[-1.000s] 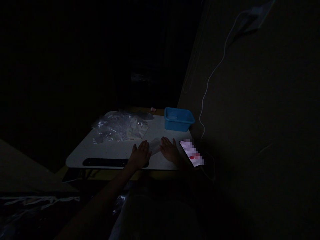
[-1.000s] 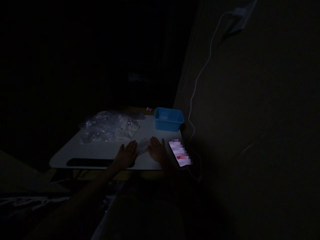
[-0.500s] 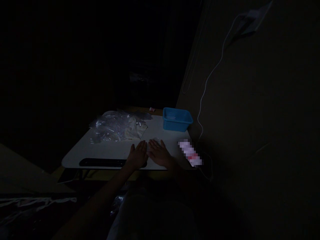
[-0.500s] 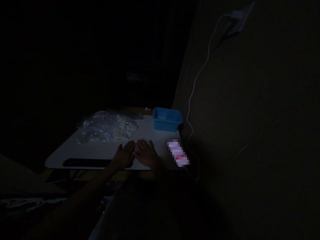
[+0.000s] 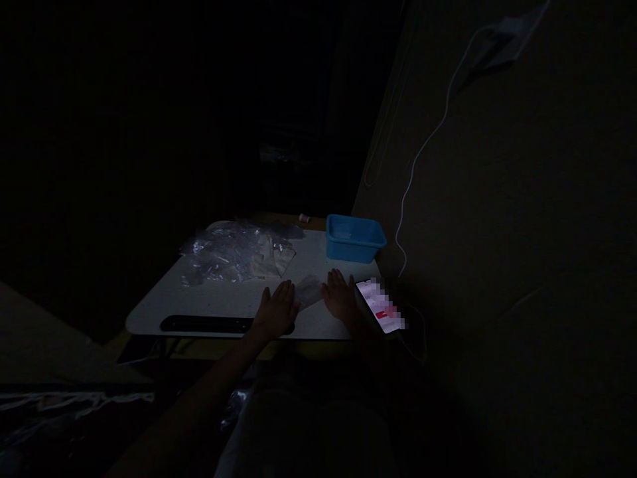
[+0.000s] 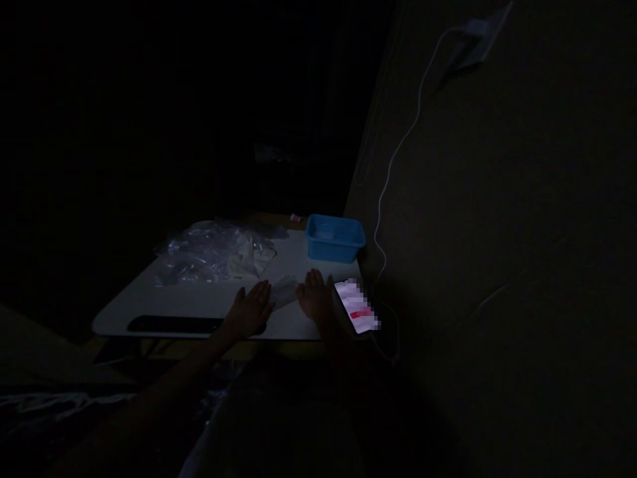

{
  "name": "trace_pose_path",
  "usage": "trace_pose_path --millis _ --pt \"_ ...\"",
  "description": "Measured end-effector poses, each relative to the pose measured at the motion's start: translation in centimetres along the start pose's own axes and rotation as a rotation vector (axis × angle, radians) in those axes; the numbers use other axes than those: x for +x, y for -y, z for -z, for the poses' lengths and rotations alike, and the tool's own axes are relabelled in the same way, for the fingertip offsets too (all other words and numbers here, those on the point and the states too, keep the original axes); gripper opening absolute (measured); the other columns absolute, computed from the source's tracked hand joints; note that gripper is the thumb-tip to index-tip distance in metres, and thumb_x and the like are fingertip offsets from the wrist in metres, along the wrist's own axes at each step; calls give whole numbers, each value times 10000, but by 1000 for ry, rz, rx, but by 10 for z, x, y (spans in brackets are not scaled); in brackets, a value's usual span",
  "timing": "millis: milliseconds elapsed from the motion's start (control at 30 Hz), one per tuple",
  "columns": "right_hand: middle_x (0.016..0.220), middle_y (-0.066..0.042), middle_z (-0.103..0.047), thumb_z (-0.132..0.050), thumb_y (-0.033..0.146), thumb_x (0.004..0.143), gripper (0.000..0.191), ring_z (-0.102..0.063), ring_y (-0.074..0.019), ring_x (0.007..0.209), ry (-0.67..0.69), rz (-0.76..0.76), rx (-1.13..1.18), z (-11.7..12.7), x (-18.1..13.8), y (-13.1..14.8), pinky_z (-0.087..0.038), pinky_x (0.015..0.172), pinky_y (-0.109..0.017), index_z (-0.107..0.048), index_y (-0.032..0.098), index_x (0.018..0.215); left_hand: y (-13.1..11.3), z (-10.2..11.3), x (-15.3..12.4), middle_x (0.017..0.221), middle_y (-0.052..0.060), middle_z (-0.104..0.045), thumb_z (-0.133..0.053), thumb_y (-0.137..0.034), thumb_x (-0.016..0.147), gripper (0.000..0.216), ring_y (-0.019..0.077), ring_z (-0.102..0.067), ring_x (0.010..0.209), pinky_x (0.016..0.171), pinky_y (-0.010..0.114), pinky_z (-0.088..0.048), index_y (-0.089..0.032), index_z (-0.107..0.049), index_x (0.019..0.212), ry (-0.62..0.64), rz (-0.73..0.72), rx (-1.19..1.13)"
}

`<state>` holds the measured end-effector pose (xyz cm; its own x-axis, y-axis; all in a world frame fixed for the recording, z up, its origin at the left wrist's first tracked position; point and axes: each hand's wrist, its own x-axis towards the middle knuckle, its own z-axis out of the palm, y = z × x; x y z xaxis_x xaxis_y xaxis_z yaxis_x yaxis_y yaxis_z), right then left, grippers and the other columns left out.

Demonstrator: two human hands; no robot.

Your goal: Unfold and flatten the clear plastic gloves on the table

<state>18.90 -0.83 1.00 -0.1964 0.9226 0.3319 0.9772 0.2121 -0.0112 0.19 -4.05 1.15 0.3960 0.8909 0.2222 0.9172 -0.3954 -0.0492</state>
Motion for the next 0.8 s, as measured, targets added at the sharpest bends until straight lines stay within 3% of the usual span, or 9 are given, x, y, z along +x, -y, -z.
trace_pose_path --millis 67,200,300,467,800 --pt "1373 -144 -331 -194 375 910 507 -236 -226 1291 -9 57 5 4 -3 6 -104 1034 -505 -356 92 1299 0 -1 0 1385 159 -300 -198 -320 877 512 254 -274 1279 979 520 -236 -79 -336 1308 -5 5 -5" --pt "1394 -101 -305 -211 376 909 488 -206 -180 1303 20 320 70 12 -10 29 -96 1056 -445 -326 137 1319 0 -1 0 1378 168 -309 -215 -310 868 510 258 -279 1276 981 521 -236 -80 -348 1304 -4 3 -21" --pt "1394 -79 -308 -185 400 912 492 -218 -167 1300 68 390 87 12 -11 43 -105 1057 -440 -323 159 1319 1 -1 0 1384 161 -300 -231 -287 857 509 256 -273 1279 986 522 -228 -83 -335 1312 6 1 -26" --pt "1396 -60 -302 -168 405 914 481 -243 -176 1293 83 360 49 7 -7 42 -125 1049 -462 -329 193 1315 0 2 0 1389 151 -294 -214 -299 866 506 247 -267 1283 990 513 -226 -100 -329 1317 27 13 -19" --pt "1370 -102 -347 -166 385 915 487 -272 -193 1280 46 158 25 0 3 3 -153 1021 -516 -368 153 1293 -1 4 0 1389 160 -286 -187 -324 878 515 252 -267 1282 983 525 -225 -98 -310 1324 34 8 -19"
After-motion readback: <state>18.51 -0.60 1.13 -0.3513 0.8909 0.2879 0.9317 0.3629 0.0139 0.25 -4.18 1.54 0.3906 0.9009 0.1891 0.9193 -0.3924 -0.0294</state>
